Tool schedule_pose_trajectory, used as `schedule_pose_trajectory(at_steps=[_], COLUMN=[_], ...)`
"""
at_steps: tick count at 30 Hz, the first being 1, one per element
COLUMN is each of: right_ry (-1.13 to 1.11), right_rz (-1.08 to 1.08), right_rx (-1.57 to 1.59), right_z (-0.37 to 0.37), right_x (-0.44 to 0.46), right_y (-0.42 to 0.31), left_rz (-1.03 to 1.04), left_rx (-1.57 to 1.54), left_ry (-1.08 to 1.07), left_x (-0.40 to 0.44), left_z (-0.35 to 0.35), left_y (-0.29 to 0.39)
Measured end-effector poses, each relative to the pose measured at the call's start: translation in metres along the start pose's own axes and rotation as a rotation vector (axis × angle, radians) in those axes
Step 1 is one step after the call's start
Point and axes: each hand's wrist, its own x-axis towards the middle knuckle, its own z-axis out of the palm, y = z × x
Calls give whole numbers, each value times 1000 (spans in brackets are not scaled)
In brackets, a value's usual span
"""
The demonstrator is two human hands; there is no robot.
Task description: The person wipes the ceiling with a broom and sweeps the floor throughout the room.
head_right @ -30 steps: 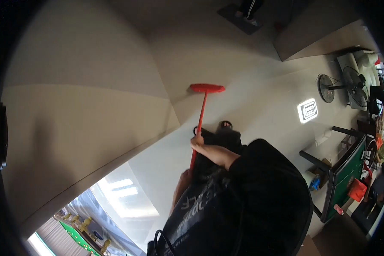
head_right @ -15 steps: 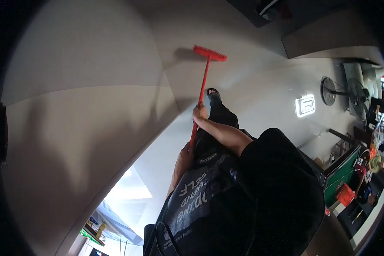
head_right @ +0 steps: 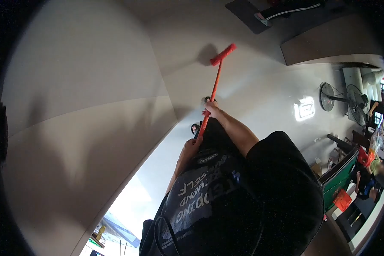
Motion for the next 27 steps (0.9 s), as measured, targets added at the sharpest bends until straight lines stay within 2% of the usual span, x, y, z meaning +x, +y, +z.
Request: schedule_pose_trajectory(at_steps=[1,5,8,10,12,13,14,16,18,21,23,25,27], right_ry=[4,23,30,71,73,193,199,343,358,497,454,380,418], right_rz=[1,117,209,188,90,-17,-11,-162,-149,-357,-349,-282,-280], right_rx=[6,7,-5,-10,-68,-113,-109,-320,-255,-326,-253,-138,-110], right_z=[-1,-2,1,2,-1,1,2,2,3,-1,-3,1,4], right_x=[-1,-5,-5,0,17,5,-4,-13,-10,38,22,-20,-18], right_y=[2,22,26,34,48,50,47,47,49,77,69,44,45], left_rz=[12,-65,4,-73,-81,-88,-92,6,10,51,87,22,22], left_rx=[52,-8,62,-138,-240,-349,-345,-142,-138,-121,-106,-158,-142], left_ry=[62,67,86,-59,-73,-81,-89,-8,-26,-46,-54,-88,-98], left_x=[3,0,0,-6,-8,-9,-9,-7,-8,-7,-4,-2,-3], left_z=[3,6,2,-3,0,2,3,4,2,-1,0,1,2], left_y=[4,-3,-16,-14,-12,-12,-13,-11,-8,-13,-17,-19,-14])
